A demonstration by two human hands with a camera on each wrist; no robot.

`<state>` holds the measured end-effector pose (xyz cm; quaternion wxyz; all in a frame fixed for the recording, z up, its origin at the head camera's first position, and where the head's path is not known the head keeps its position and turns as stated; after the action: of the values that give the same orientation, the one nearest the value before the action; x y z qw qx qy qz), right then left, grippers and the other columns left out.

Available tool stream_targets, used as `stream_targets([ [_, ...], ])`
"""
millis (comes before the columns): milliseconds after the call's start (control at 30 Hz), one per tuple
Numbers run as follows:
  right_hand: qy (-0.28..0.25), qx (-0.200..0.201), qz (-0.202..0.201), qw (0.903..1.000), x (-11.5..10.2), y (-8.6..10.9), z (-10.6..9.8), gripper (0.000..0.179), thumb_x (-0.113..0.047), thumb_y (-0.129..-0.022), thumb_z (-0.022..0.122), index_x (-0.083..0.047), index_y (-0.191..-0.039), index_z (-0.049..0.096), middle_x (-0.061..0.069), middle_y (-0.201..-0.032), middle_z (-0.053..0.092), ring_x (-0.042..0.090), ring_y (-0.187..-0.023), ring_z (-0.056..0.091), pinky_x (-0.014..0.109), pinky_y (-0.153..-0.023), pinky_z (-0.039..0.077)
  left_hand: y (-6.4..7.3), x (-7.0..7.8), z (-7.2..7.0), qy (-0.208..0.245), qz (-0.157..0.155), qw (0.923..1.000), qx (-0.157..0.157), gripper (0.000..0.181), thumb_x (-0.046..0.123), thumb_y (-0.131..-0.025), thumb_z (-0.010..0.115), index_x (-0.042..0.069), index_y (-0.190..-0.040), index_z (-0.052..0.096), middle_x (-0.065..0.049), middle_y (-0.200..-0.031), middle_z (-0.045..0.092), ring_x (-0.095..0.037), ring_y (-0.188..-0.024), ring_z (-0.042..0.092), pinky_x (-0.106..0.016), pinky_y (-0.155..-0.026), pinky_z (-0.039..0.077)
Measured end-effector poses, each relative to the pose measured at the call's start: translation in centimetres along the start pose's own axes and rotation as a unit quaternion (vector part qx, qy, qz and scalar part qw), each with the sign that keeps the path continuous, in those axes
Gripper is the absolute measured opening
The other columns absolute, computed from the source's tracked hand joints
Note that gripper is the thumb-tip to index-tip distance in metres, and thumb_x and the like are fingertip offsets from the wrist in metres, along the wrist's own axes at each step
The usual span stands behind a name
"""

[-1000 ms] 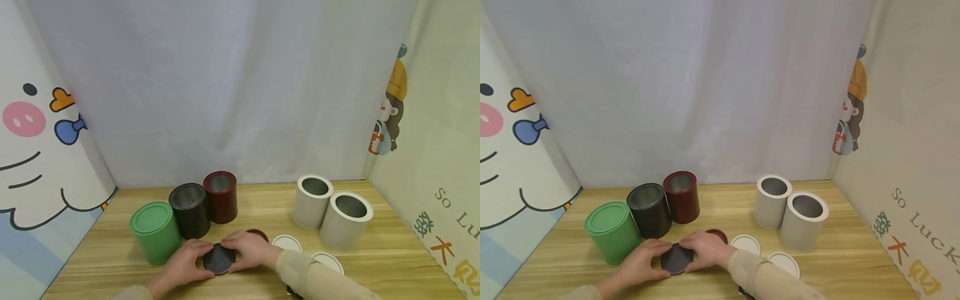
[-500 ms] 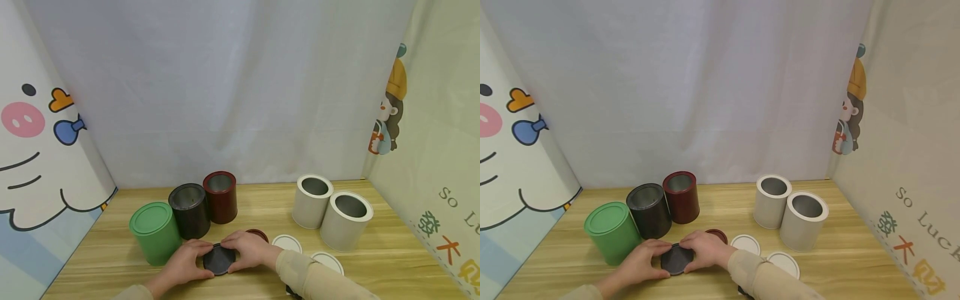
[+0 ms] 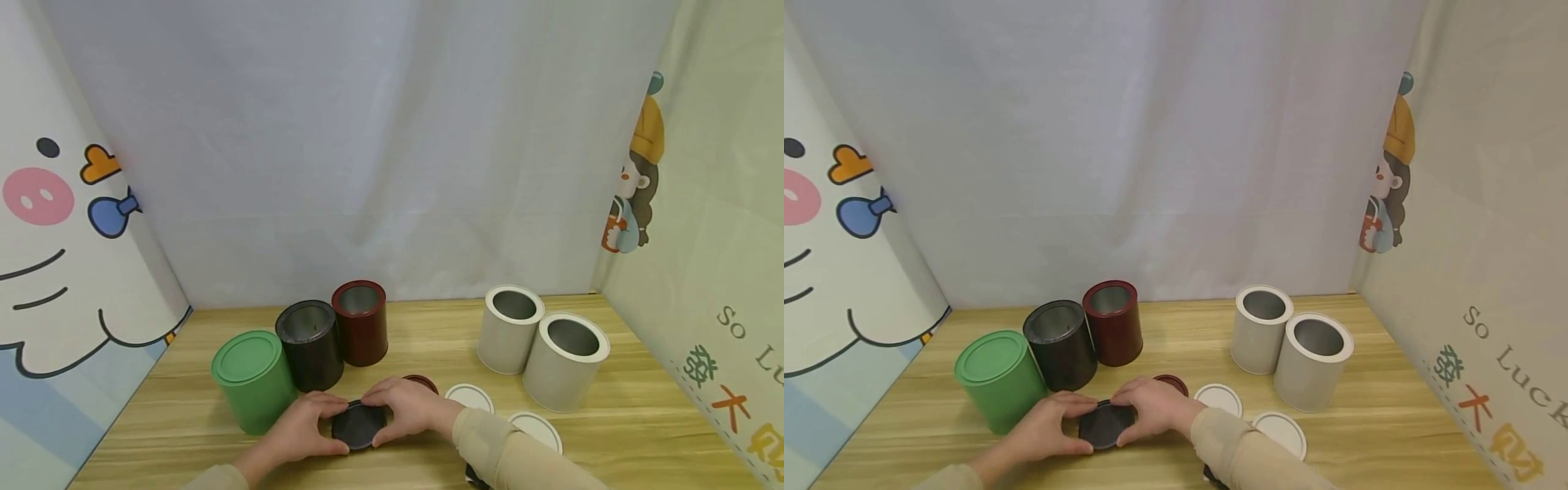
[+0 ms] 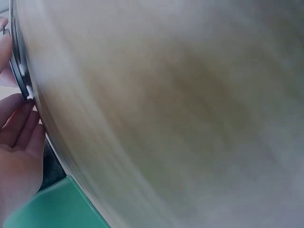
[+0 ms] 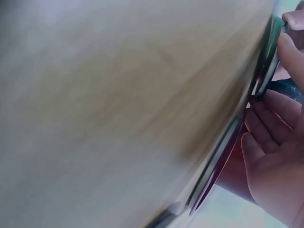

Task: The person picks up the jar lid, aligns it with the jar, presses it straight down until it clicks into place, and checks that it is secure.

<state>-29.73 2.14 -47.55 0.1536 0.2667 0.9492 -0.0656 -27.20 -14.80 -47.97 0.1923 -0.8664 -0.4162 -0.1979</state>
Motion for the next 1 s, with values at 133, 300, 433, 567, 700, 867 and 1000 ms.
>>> stream_targets([
  [133, -0.017, -0.009, 0.009, 0.9998, 0.0, -0.1, -0.1, 0.061, -0.042, -0.084, 0.079, -0.011, -0.134, 0.064, 0.0, -0.133, 0.061, 0.013, -0.125, 0.052, 0.024, -0.105, 0.04, 0.0, -0.1, 0.0, 0.0, -0.003, 1.0, -0.002, 0.068, 0.05, -0.075, 0.084, 0.002, -0.122, 0.071, -0.005, -0.12, 0.068, -0.025, -0.113, 0.06, -0.043, -0.095, 0.05],
  [300, -0.027, -0.015, 0.015, 0.9994, 0.0, -0.1, -0.1, 0.06, -0.042, -0.083, 0.08, -0.012, -0.133, 0.065, -0.001, -0.132, 0.061, 0.011, -0.125, 0.052, 0.023, -0.105, 0.039, 0.0, -0.1, -0.1, 0.007, -0.006, 1.0, -0.003, 0.067, 0.05, -0.075, 0.084, 0.004, -0.122, 0.071, -0.005, -0.119, 0.069, -0.024, -0.112, 0.061, -0.042, -0.095, 0.05],
  [433, -0.041, -0.012, 0.017, 0.9989, 0.0, -0.1, -0.3, 0.06, -0.041, -0.083, 0.08, -0.011, -0.133, 0.065, -0.001, -0.132, 0.061, 0.012, -0.125, 0.053, 0.023, -0.105, 0.039, 0.0, 0.0, -0.2, 0.015, -0.003, 0.9999, 0.0, 0.066, 0.049, -0.076, 0.084, 0.004, -0.122, 0.071, -0.005, -0.119, 0.069, -0.024, -0.112, 0.061, -0.042, -0.095, 0.05],
  [567, -0.064, -0.005, 0.017, 0.9978, 0.0, 0.1, -0.6, 0.06, -0.039, -0.083, 0.08, -0.01, -0.134, 0.064, 0.001, -0.132, 0.061, 0.012, -0.125, 0.052, 0.023, -0.105, 0.04, 0.1, 0.0, -0.4, 0.023, -0.003, 0.9997, 0.003, 0.066, 0.048, -0.076, 0.084, 0.004, -0.123, 0.07, -0.006, -0.12, 0.069, -0.025, -0.113, 0.061, -0.042, -0.095, 0.051],
  [700, -0.077, 0.006, 0.014, 0.9969, 0.0, 0.3, -0.8, 0.061, -0.038, -0.083, 0.08, -0.009, -0.134, 0.063, 0.003, -0.133, 0.061, 0.013, -0.125, 0.053, 0.024, -0.105, 0.04, 0.1, 0.1, -0.7, 0.029, -0.003, 0.9995, 0.011, 0.066, 0.047, -0.076, 0.084, 0.005, -0.124, 0.07, -0.006, -0.12, 0.068, -0.026, -0.114, 0.061, -0.043, -0.095, 0.051],
  [867, -0.1, 0.017, 0.021, 0.9946, 0.0, 0.6, -1.1, 0.061, -0.037, -0.084, 0.08, -0.01, -0.135, 0.063, 0.002, -0.134, 0.06, 0.013, -0.125, 0.052, 0.025, -0.105, 0.04, 0.2, 0.2, -1.0, 0.038, -0.008, 0.999, 0.022, 0.065, 0.047, -0.076, 0.085, 0.005, -0.123, 0.071, -0.007, -0.121, 0.068, -0.028, -0.114, 0.06, -0.044, -0.095, 0.051],
  [1000, -0.114, 0.025, 0.028, 0.9928, 0.1, 0.7, -1.3, 0.061, -0.038, -0.083, 0.08, -0.011, -0.135, 0.063, 0.0, -0.134, 0.059, 0.012, -0.125, 0.052, 0.025, -0.104, 0.04, 0.3, 0.4, -1.3, 0.048, -0.019, 0.9983, 0.026, 0.065, 0.047, -0.076, 0.084, 0.006, -0.123, 0.071, -0.007, -0.122, 0.067, -0.03, -0.115, 0.06, -0.046, -0.095, 0.05],
])
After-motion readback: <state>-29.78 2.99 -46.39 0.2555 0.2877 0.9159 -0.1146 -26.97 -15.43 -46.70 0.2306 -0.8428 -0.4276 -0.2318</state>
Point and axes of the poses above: each hand's wrist, its own y-axis away from the middle knuckle, its own z-axis out of the palm, x = y × z, the point moved 6 cm from there along -y, towards the middle knuckle
